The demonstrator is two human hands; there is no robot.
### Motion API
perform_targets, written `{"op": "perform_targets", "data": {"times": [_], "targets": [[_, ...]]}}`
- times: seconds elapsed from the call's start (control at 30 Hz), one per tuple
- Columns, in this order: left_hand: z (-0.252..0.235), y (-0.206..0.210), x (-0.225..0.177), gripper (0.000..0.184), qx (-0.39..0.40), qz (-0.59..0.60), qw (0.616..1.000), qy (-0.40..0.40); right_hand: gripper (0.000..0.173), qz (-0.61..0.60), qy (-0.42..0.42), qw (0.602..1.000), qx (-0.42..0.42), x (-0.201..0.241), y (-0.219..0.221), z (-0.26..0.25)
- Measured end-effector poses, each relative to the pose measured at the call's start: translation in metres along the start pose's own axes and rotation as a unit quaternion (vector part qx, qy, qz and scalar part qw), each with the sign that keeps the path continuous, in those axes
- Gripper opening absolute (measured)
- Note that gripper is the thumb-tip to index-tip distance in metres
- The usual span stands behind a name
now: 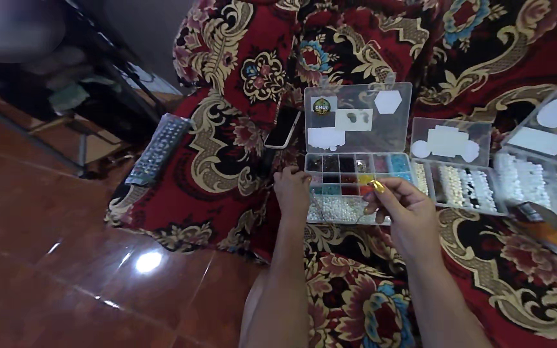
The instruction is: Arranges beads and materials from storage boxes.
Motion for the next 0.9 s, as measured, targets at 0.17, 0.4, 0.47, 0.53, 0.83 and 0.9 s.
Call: {"op": "perform_targets", "data": {"times": [0.17, 0.4, 0.47, 0.53, 0.83, 0.9], "targets": [[-0.003, 0.013, -0.003, 0.023, 0.023, -0.028, 0.999, -0.016, 0.012, 0.022, 0.002, 1.0, 0.013, -0.001, 0.001, -0.001], [-0.002, 0.02, -0.006, 0.026, 0.053, -0.018, 0.998, -0.007, 0.012, 0.034, -0.004, 0.999, 0.019, -0.005, 0.002, -0.001], [-0.003, 0.02, -0.008, 0.028, 0.063, -0.024, 0.998, -0.01, 0.012, 0.031, -0.004, 0.999, 0.02, -0.007, 0.003, -0.001], [-0.003, 0.02, -0.009, 0.029, 0.077, -0.029, 0.997, -0.014, 0.012, 0.031, -0.004, 0.999, 0.019, -0.008, 0.004, -0.001], [-0.003, 0.025, -0.008, 0.032, 0.096, -0.003, 0.995, -0.013, 0.012, 0.06, 0.018, 0.998, 0.012, -0.015, 0.005, -0.001], [-0.004, 0.025, -0.007, 0.033, 0.102, 0.007, 0.995, -0.017, 0.013, 0.062, 0.024, 0.998, 0.01, -0.015, 0.006, -0.001]]}}
Point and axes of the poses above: each hand's wrist, its own z-axis away from the middle knuckle, its own y-axis out of the palm, x = y × z, the point moved 3 cm from there along -z, towards the middle knuckle, and after that the axes turned 1 degree about -z, right-handed, at the moved point
